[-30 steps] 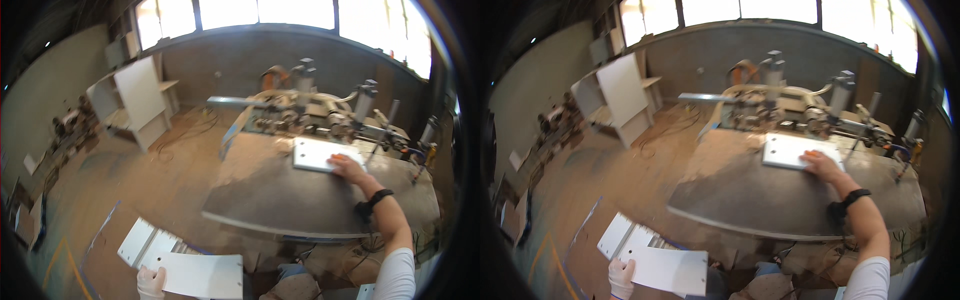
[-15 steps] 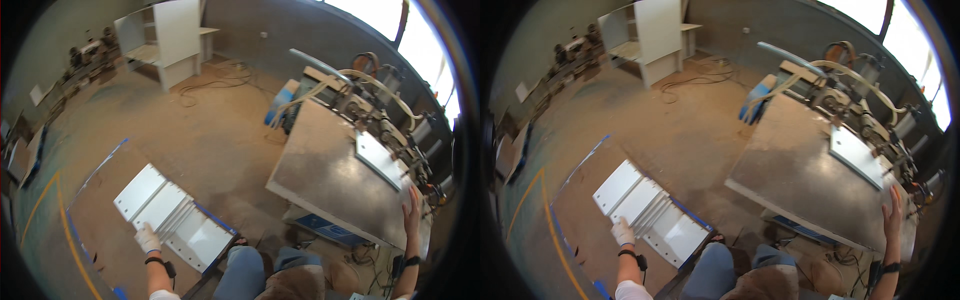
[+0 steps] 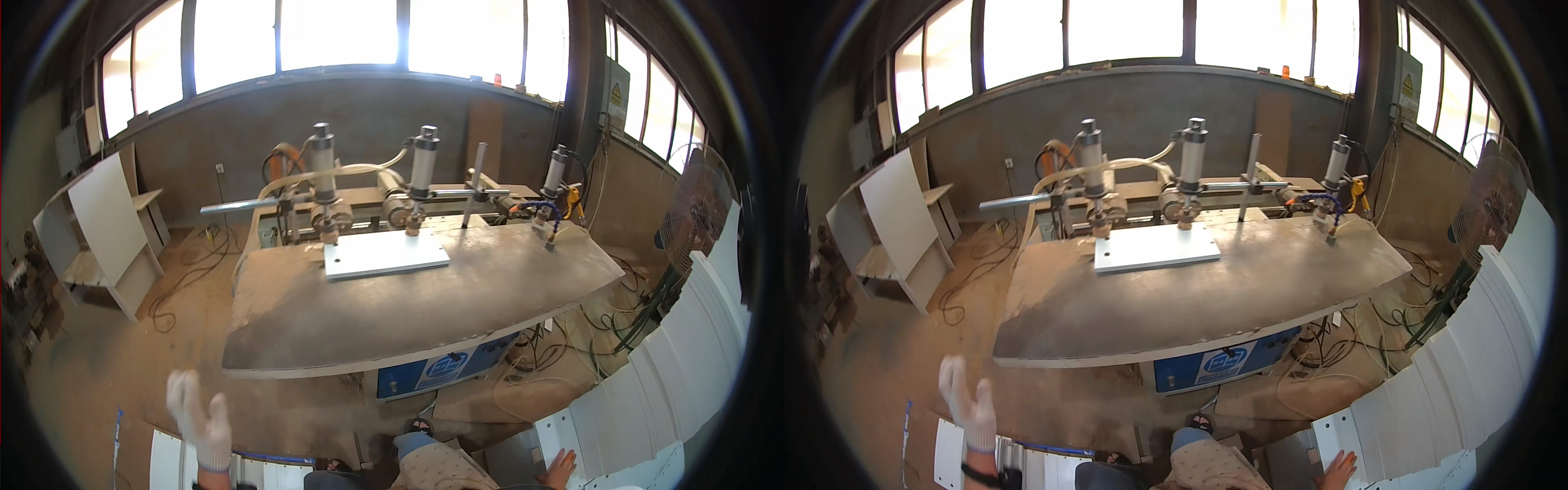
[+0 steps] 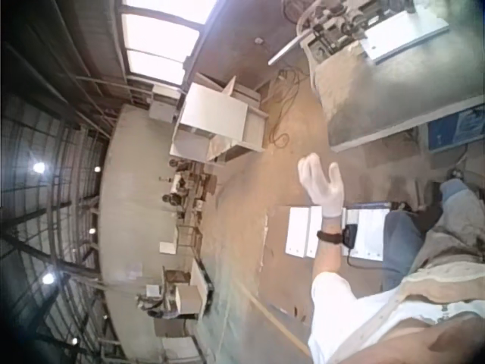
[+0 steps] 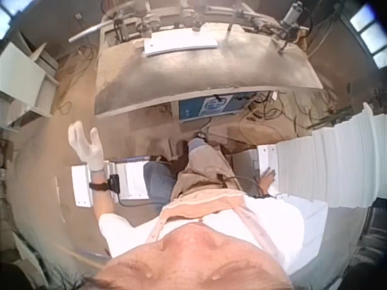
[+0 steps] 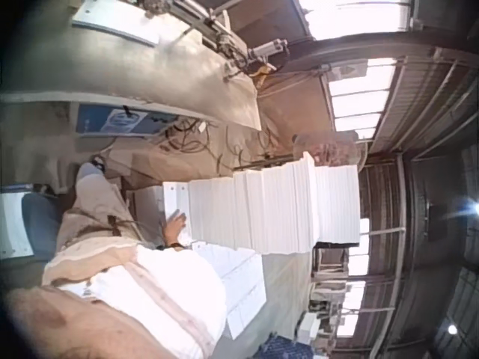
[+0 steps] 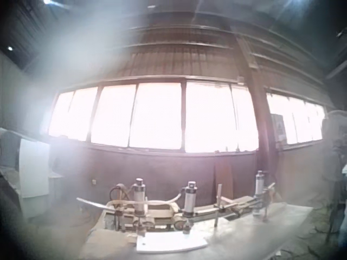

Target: Processing white furniture panels using an industrial drilling or boring machine.

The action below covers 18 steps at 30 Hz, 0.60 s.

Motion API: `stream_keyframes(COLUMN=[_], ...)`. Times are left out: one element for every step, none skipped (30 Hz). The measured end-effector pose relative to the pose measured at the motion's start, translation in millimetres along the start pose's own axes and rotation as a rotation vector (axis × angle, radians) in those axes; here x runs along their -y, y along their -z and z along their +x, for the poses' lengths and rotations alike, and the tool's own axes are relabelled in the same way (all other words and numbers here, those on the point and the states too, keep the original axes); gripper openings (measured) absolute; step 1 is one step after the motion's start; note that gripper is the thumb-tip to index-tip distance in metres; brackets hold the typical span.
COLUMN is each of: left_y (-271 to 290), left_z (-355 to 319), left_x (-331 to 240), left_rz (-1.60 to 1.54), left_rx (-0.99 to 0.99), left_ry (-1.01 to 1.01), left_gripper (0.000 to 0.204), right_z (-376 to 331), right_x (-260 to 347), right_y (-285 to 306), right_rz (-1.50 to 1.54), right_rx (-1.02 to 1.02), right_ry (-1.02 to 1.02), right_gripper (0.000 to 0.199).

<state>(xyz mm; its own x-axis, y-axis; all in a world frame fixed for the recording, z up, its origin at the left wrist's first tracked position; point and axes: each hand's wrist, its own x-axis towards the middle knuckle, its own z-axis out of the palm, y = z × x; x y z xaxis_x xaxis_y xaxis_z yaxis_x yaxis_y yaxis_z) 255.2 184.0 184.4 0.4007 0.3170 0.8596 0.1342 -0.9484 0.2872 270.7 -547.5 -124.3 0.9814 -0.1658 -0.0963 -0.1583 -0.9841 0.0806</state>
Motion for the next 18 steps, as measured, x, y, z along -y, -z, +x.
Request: stream_keyframes(left_y=[-20,-44,-72,-101,-134,-172,-203,-219,-240,-254,-267,-278,-288,-287,-289,-288,-297,-305], left_z=[42,79,110,133,145,152,160,164,168,170,172,172,172,176,178,178,176,174], left_x=[-31,-61,-94,-119,-131,-124,-114,-115,-128,-131,-131,-130,-128,-136,-136,-133,-134,-134], left_rz=[-0.093,-0.127,-0.171,-0.157,-0.124,-0.062,-0.001,0.069,0.112,0.116,0.196,0.279,0.307,0.310,0.296,0.285,0.291,0.281], left_rx=[0.053,0.120,0.220,0.399,0.576,0.686,0.793,0.932,1.076,1.065,1.085,1.106,1.072,1.063,1.044,1.022,1.024,1.008], left_ry=[-0.129,-0.259,-0.288,-0.264,-0.224,-0.222,-0.217,-0.132,-0.066,-0.067,-0.131,-0.190,-0.201,-0.200,-0.173,-0.143,-0.133,-0.125], left_gripper=[0.051,0.049,0.045,0.044,0.043,0.045,0.048,0.050,0.053,0.053,0.054,0.056,0.053,0.053,0.051,0.048,0.048,0.046], right_z=[-3,-9,-16,-20,-23,-18,-10,-7,3,4,8,24,42,46,58,77,91,122], right_x=[3,2,-13,-12,9,21,20,20,1,-7,-9,-3,4,7,20,47,84,101], right_y=[-8,-14,-28,-25,14,56,78,109,126,144,161,175,192,213,248,280,325,349], right_rz=[-0.015,-0.032,-0.161,-0.148,0.033,0.210,0.300,0.505,0.265,0.398,0.529,0.533,0.719,0.907,1.084,1.172,1.036,0.979], right_rx=[-0.076,-0.147,-0.310,-0.311,-0.244,-0.186,-0.214,-0.142,0.229,0.129,0.030,0.027,-0.117,-0.269,-0.394,-0.483,-0.734,-0.806], right_ry=[-0.013,-0.034,0.025,0.013,0.016,0.035,0.032,-0.047,-0.257,-0.314,-0.372,-0.366,-0.281,-0.199,-0.099,0.032,0.236,0.416], right_gripper=[0.100,0.095,0.078,0.078,0.068,0.059,0.051,0.047,0.045,0.046,0.048,0.048,0.051,0.054,0.058,0.057,0.039,0.039])
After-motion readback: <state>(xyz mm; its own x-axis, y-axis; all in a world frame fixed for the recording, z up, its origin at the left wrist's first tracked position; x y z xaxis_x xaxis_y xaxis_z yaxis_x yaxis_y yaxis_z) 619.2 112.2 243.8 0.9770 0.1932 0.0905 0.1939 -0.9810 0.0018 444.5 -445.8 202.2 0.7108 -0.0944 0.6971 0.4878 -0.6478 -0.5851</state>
